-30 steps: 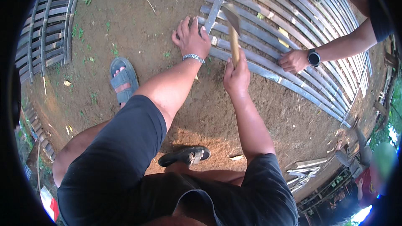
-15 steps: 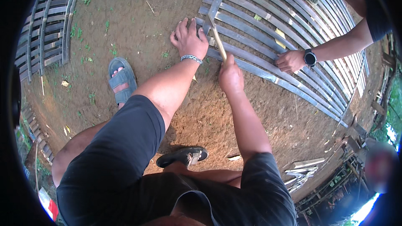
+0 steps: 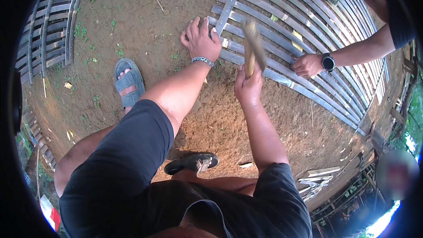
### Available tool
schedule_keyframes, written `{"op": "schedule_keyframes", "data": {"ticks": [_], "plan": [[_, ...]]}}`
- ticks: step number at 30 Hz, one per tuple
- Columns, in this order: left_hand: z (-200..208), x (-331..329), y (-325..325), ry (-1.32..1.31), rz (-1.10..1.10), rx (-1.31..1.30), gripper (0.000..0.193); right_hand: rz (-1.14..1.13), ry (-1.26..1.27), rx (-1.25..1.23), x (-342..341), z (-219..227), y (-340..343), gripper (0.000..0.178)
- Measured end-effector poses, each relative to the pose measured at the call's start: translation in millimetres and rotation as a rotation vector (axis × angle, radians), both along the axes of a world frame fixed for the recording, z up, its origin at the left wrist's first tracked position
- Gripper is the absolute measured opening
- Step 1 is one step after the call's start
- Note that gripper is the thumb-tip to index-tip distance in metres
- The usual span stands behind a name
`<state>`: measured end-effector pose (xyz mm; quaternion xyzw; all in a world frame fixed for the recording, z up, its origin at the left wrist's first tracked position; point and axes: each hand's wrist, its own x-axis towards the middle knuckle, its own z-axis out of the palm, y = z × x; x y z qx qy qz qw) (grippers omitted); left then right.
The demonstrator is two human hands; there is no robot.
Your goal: The person uses a hammer to drive nails into a bamboo frame laid on the ground, securing horizontal slats to a vertical support. Another person assists by holding the frame steady. The person repeatedly hammers nails along the frame and adjusts the slats as needed.
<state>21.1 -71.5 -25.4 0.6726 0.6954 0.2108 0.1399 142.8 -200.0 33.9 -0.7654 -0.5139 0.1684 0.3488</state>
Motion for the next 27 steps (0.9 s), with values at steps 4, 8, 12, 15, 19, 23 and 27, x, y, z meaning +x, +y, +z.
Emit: {"op": "schedule_keyframes", "data": {"ticks": [4, 8, 12, 15, 19, 23, 27], "plan": [[4, 3, 2, 0.004, 0.007, -0.031, 0.049, 0.144, -0.276, -0.656, 11, -10, 16, 0.040], [5, 2, 4, -0.006, -0.005, -0.001, 0.049, 0.035, -0.024, -0.150, 15, -6, -1, 0.046], [4, 2, 3, 0.006, 0.000, -0.039, 0.049, 0.177, -0.170, -0.689, 14, 0, 17, 0.044], [3, 2, 6, -0.016, 0.002, -0.016, 0.050, 0.060, -0.115, -0.476, 13, 10, 26, 0.042], [2, 1, 5, -0.002, -0.004, 0.001, 0.050, 0.069, -0.022, -0.167, 6, 5, 8, 0.042], [1, 1, -1, -0.021, 0.002, -0.029, 0.051, 0.184, -0.107, -0.542, 14, 5, 17, 0.037], [1, 1, 1, -0.015, -0.005, 0.012, 0.051, 0.006, 0.034, -0.201, 5, 8, 10, 0.029]]}}
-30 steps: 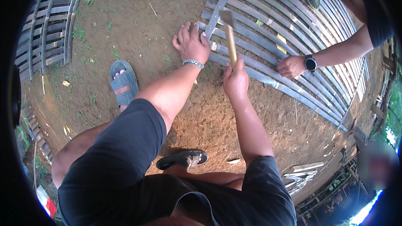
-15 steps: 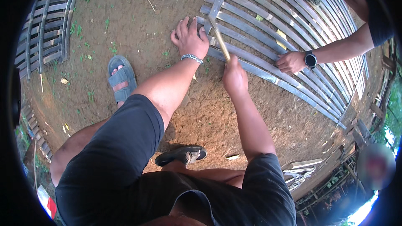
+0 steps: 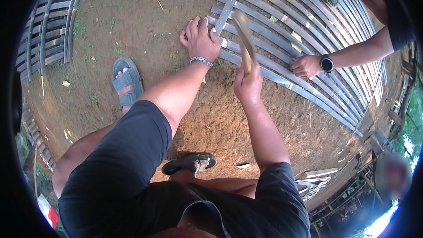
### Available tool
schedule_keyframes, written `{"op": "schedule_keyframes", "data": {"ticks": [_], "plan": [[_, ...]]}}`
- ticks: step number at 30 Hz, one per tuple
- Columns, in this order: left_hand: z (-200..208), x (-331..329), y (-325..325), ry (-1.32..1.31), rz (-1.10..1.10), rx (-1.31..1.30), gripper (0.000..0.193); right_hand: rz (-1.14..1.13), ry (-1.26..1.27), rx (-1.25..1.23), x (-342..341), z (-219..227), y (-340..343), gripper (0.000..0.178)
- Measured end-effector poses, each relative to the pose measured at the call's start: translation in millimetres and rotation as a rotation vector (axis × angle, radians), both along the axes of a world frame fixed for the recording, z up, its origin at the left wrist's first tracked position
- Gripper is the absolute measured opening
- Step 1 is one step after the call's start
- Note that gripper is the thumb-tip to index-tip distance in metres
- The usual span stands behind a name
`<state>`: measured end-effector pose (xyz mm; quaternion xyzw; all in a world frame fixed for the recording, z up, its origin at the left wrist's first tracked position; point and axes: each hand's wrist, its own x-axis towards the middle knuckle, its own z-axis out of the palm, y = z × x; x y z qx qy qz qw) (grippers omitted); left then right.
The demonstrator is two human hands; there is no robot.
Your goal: The person uses a hammer to drive nails into a bamboo frame laid on the ground, securing horizontal slats to a vertical support. Another person assists by holding the frame steady. The person repeatedly hammers nails along the frame and adjusts the slats as needed.
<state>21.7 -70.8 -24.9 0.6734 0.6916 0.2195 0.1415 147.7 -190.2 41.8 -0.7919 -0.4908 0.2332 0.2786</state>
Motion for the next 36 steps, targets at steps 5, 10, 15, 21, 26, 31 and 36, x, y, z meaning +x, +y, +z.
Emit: {"op": "schedule_keyframes", "data": {"ticks": [5, 10, 15, 21, 26, 31, 36], "plan": [[3, 0, 4, 0.006, 0.005, -0.014, 0.051, 0.240, -0.234, -0.358, 16, -7, 22, 0.030], [0, 2, 6, -0.036, 0.012, 0.036, 0.057, 0.032, 0.001, -0.186, -3, 4, 8, 0.032], [-2, 0, 7, 0.011, 0.009, 0.022, 0.056, 0.216, -0.176, -0.321, 1, 16, 21, 0.032], [1, 1, 1, 0.002, 0.018, -0.024, 0.053, 0.139, -0.144, -0.352, 9, 5, 17, 0.025], [3, -1, 0, 0.003, 0.005, -0.011, 0.053, 0.187, -0.182, -0.407, 9, 1, 10, 0.025], [2, 1, 0, 0.013, 0.015, 0.021, 0.054, 0.205, -0.183, -0.357, 22, 11, 1, 0.032], [1, 4, 0, -0.064, 0.027, 0.029, 0.057, -0.035, -0.046, -0.484, 16, 63, -70, 0.040]]}}
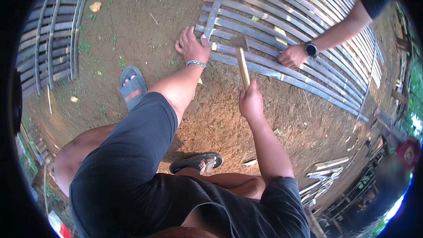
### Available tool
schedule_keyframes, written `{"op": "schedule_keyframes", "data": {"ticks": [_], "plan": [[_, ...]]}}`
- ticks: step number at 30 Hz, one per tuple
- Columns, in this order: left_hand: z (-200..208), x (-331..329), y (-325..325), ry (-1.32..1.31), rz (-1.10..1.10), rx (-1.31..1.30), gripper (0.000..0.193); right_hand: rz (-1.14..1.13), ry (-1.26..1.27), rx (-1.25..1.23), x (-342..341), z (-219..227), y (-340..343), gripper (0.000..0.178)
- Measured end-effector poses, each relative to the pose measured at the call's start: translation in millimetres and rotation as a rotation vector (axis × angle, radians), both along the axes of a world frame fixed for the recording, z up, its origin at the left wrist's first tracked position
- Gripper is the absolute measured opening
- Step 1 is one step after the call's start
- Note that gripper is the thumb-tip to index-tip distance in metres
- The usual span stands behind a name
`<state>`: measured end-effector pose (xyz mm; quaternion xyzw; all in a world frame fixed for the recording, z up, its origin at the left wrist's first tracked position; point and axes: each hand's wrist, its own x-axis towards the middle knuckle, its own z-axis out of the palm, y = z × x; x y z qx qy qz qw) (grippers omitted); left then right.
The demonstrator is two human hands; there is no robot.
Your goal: The person uses a hammer to drive nails into a bamboo frame laid on the ground, securing horizontal slats to a vertical support. Another person assists by holding the frame steady. The person repeatedly hammers nails along the frame and adjusts the slats as needed.
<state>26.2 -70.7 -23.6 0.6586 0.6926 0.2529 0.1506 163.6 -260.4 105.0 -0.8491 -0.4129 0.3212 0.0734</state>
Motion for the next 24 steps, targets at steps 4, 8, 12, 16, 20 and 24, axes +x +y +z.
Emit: {"op": "schedule_keyframes", "data": {"ticks": [4, 8, 12, 16, 20, 24], "plan": [[15, -23, 9, -0.018, -0.066, -0.057, 0.053, -0.038, 0.049, 0.021, -8, 17, -74, 0.038], [89, -56, 133, 0.054, -0.341, -0.247, 0.044, -0.027, 0.082, -0.109, -10, 27, -117, 0.036], [218, -69, 238, 0.934, -1.137, -0.263, 0.039, -0.103, 0.220, -0.179, -32, 10, -143, 0.046], [209, -72, 236, 0.570, -1.330, -0.375, 0.033, -0.251, 0.317, -0.296, -72, -11, -153, 0.055], [127, -94, 194, 0.327, -1.432, -0.475, 0.029, -0.300, 0.229, -0.356, -108, -27, -140, 0.061], [55, -91, 150, 0.046, -1.257, -0.439, 0.031, -0.416, -0.097, -0.164, -124, -14, -127, 0.061]]}}
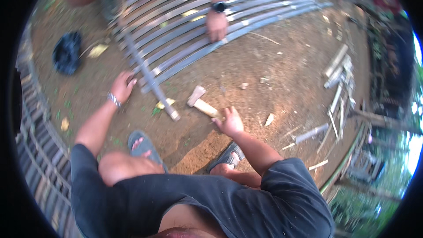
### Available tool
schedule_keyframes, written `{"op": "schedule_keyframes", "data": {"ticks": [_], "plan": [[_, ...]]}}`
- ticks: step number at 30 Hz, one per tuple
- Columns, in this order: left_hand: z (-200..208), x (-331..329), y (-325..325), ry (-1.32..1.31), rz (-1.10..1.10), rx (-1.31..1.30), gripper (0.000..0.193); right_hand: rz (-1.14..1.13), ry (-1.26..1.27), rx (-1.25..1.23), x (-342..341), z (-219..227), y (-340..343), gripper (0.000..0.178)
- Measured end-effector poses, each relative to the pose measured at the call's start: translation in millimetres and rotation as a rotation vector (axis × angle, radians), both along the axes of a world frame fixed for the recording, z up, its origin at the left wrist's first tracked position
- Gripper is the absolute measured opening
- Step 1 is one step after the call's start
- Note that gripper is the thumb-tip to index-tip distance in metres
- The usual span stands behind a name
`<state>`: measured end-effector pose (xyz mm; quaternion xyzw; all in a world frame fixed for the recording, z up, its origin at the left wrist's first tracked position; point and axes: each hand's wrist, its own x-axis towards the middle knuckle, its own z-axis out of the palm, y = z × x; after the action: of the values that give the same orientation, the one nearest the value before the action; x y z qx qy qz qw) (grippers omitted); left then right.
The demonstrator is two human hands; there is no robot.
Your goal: The person uses a hammer to drive nails into a bamboo frame laid on the ground, securing horizontal slats to a vertical support. Another person assists by holding the frame steady. The person repeatedly hammers nails along the frame and adjusts the slats as needed.
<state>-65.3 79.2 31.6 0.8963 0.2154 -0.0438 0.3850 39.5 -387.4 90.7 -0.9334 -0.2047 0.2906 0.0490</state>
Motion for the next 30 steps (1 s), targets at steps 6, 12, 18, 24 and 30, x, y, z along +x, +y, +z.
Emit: {"op": "schedule_keyframes", "data": {"ticks": [6, 12, 18, 24, 30], "plan": [[-20, 18, -31, -0.053, -0.029, 0.167, 0.024, -0.059, -0.057, 0.184, 8, -5, 70, 0.050], [-19, 0, -17, -0.127, -0.147, 0.274, 0.026, -0.008, -0.024, 0.310, 38, -16, 191, 0.048], [-22, -1, -14, -0.121, -0.163, 0.282, 0.026, 0.144, -0.196, 0.415, 66, -41, 231, 0.035], [-19, -9, -15, -0.150, -0.171, 0.290, 0.027, 0.338, -0.091, 0.252, 86, -48, 243, 0.033], [-23, -5, -12, -0.101, -0.234, 0.339, 0.029, 0.457, -0.058, 0.176, 104, -46, 255, 0.033]]}}
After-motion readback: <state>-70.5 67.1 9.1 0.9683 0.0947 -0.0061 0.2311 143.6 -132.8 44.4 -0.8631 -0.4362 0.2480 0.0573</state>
